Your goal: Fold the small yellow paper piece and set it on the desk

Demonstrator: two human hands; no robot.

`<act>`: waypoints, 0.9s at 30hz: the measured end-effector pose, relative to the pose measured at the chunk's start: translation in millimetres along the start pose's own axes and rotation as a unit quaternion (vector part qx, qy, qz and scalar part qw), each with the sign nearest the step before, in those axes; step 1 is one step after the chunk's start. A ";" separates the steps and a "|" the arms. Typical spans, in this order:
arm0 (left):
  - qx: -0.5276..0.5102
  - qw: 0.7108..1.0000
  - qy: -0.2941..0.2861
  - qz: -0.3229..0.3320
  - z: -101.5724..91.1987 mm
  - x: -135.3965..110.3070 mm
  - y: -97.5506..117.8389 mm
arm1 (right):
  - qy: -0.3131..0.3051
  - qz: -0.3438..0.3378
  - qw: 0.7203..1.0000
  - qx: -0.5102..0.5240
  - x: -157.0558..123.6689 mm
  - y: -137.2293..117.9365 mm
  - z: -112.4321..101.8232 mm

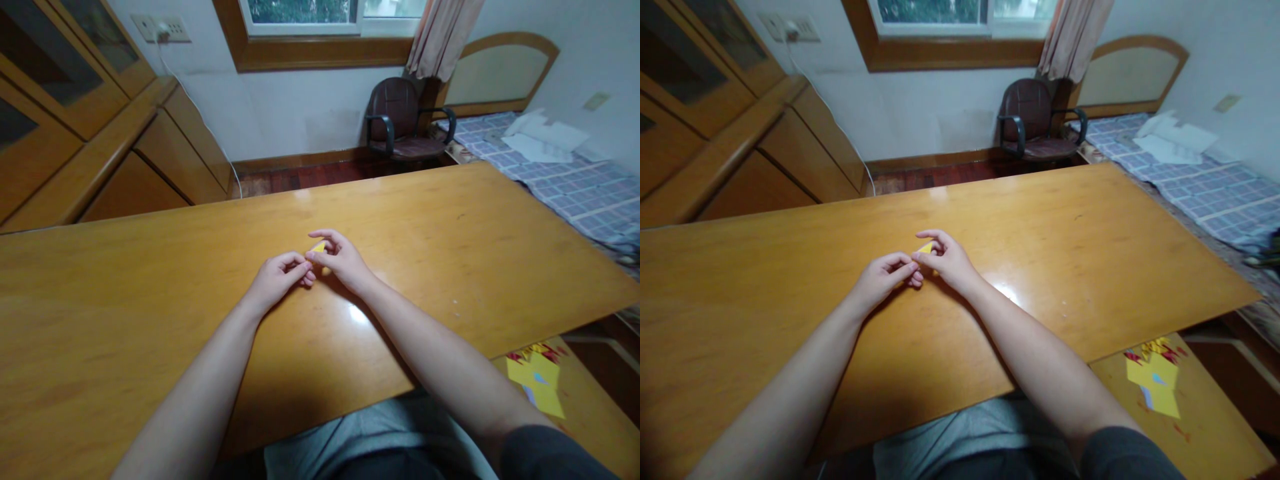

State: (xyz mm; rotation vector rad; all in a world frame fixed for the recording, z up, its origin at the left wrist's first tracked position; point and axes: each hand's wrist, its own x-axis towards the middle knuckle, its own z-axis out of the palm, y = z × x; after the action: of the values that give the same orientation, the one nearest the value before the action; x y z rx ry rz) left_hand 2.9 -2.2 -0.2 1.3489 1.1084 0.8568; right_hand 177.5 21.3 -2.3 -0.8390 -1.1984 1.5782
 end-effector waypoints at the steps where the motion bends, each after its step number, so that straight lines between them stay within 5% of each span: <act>1: 0.000 1.000 0.002 -0.001 -0.4 0.1 0.0 | 0.001 -0.002 1.000 0.005 0.1 0.2 -0.1; 10: -0.038 0.998 0.046 0.002 -2.2 0.3 4.4 | 0.004 0.004 0.999 0.049 1.2 3.4 -0.9; 27: -0.063 0.998 0.029 -0.006 -3.5 -1.3 7.0 | 0.001 0.007 0.999 0.053 1.0 2.8 -0.9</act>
State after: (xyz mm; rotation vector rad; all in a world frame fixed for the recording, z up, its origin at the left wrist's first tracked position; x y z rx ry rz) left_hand 0.1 -1.8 7.2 1.2192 1.0869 0.9461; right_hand 177.2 22.3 -5.3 -0.7825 -1.0995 1.6369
